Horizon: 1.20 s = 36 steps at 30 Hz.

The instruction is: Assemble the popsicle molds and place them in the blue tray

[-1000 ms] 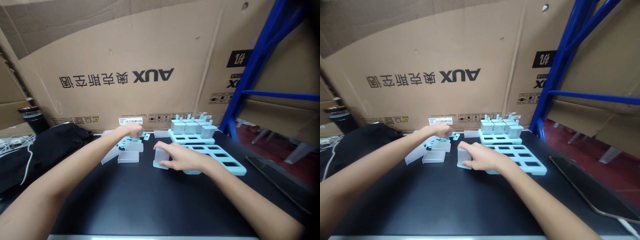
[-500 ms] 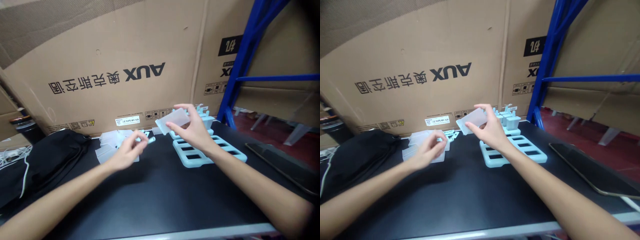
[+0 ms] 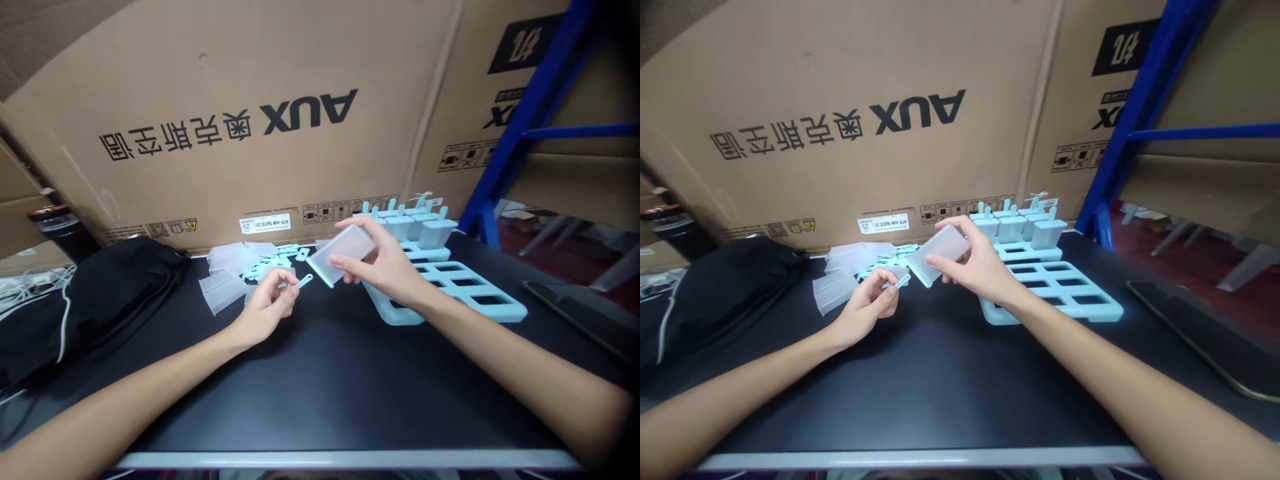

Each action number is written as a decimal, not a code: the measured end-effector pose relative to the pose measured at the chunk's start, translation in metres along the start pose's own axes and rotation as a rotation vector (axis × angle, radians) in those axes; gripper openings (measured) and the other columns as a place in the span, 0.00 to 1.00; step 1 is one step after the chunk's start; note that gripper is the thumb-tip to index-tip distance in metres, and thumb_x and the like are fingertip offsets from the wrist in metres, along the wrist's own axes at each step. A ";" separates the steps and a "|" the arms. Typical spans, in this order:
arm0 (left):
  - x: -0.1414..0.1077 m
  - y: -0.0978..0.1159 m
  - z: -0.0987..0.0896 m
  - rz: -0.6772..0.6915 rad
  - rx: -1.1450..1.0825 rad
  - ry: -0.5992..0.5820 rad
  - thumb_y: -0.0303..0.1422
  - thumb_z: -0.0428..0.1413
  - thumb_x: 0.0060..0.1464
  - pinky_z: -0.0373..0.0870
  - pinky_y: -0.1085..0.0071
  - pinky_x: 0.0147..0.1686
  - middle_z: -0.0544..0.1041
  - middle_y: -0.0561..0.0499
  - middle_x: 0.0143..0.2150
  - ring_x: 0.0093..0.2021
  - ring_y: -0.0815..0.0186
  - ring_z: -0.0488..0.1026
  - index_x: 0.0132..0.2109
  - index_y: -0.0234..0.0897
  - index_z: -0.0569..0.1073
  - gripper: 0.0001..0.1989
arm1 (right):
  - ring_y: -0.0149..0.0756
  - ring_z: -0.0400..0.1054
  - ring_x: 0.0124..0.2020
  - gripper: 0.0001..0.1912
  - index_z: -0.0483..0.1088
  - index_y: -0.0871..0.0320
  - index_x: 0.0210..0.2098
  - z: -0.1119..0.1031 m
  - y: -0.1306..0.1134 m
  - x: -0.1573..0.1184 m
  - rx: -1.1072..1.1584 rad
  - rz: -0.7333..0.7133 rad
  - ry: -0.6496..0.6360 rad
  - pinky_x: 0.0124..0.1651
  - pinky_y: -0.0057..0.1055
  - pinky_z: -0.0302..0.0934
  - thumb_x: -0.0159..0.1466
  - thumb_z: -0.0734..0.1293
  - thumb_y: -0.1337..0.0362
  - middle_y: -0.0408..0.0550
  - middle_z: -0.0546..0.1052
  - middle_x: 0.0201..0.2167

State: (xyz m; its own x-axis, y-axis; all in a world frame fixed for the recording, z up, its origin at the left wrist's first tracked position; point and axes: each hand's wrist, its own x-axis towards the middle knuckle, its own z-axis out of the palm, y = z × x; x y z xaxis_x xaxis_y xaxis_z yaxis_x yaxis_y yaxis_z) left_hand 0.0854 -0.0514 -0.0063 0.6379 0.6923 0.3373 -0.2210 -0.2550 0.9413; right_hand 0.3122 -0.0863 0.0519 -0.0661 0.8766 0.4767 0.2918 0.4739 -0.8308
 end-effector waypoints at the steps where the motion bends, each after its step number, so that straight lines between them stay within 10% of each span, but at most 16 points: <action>1: 0.000 0.000 0.000 -0.004 -0.003 0.012 0.42 0.55 0.63 0.48 0.78 0.21 0.55 0.61 0.26 0.22 0.77 0.50 0.41 0.38 0.62 0.13 | 0.35 0.70 0.21 0.29 0.61 0.49 0.50 0.003 0.001 -0.001 0.020 0.009 -0.026 0.21 0.33 0.66 0.54 0.74 0.50 0.40 0.73 0.28; 8: 0.001 0.003 -0.001 -0.099 0.090 0.034 0.41 0.60 0.58 0.55 0.77 0.25 0.61 0.58 0.31 0.26 0.76 0.57 0.39 0.38 0.63 0.15 | 0.35 0.71 0.22 0.28 0.60 0.48 0.49 0.006 0.004 -0.002 0.039 0.033 -0.060 0.26 0.37 0.71 0.54 0.74 0.52 0.39 0.74 0.28; 13: 0.000 0.003 -0.001 -0.023 0.140 0.016 0.33 0.62 0.56 0.64 0.73 0.42 0.67 0.53 0.41 0.42 0.70 0.66 0.39 0.38 0.63 0.13 | 0.34 0.71 0.26 0.24 0.61 0.50 0.48 0.012 0.008 -0.006 -0.025 0.029 -0.153 0.29 0.35 0.69 0.57 0.72 0.53 0.43 0.74 0.34; 21: 0.001 0.006 -0.005 0.150 -0.078 0.171 0.28 0.62 0.55 0.68 0.72 0.40 0.66 0.54 0.42 0.39 0.71 0.67 0.39 0.39 0.60 0.15 | 0.33 0.67 0.35 0.10 0.67 0.55 0.36 0.014 0.017 -0.004 -0.247 -0.121 -0.281 0.38 0.31 0.62 0.60 0.70 0.59 0.43 0.72 0.34; 28: -0.001 0.009 -0.001 0.232 0.028 0.120 0.25 0.62 0.55 0.70 0.74 0.36 0.69 0.47 0.54 0.42 0.70 0.70 0.45 0.41 0.60 0.18 | 0.32 0.65 0.32 0.27 0.61 0.50 0.57 0.018 0.023 -0.006 -0.324 -0.217 -0.372 0.33 0.30 0.61 0.60 0.69 0.60 0.42 0.72 0.36; 32: -0.003 0.007 -0.002 0.296 0.160 0.211 0.26 0.63 0.52 0.69 0.76 0.32 0.58 0.47 0.61 0.45 0.69 0.67 0.51 0.46 0.60 0.25 | 0.34 0.66 0.35 0.25 0.60 0.47 0.58 0.004 0.016 -0.001 -0.396 -0.300 -0.270 0.37 0.35 0.64 0.63 0.67 0.57 0.47 0.72 0.45; 36: -0.005 0.007 -0.004 0.252 0.375 0.140 0.27 0.57 0.57 0.67 0.75 0.33 0.63 0.47 0.50 0.40 0.69 0.66 0.44 0.40 0.63 0.11 | 0.38 0.67 0.38 0.17 0.64 0.50 0.50 -0.034 0.012 0.012 -0.564 -0.295 -0.074 0.40 0.37 0.64 0.63 0.66 0.53 0.49 0.71 0.46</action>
State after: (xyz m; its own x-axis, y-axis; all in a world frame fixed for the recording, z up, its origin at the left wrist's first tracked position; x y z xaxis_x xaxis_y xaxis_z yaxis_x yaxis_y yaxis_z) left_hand 0.0781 -0.0539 -0.0014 0.4874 0.6552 0.5772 -0.0579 -0.6354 0.7700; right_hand 0.3472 -0.0731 0.0574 -0.2804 0.7291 0.6243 0.7071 0.5967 -0.3793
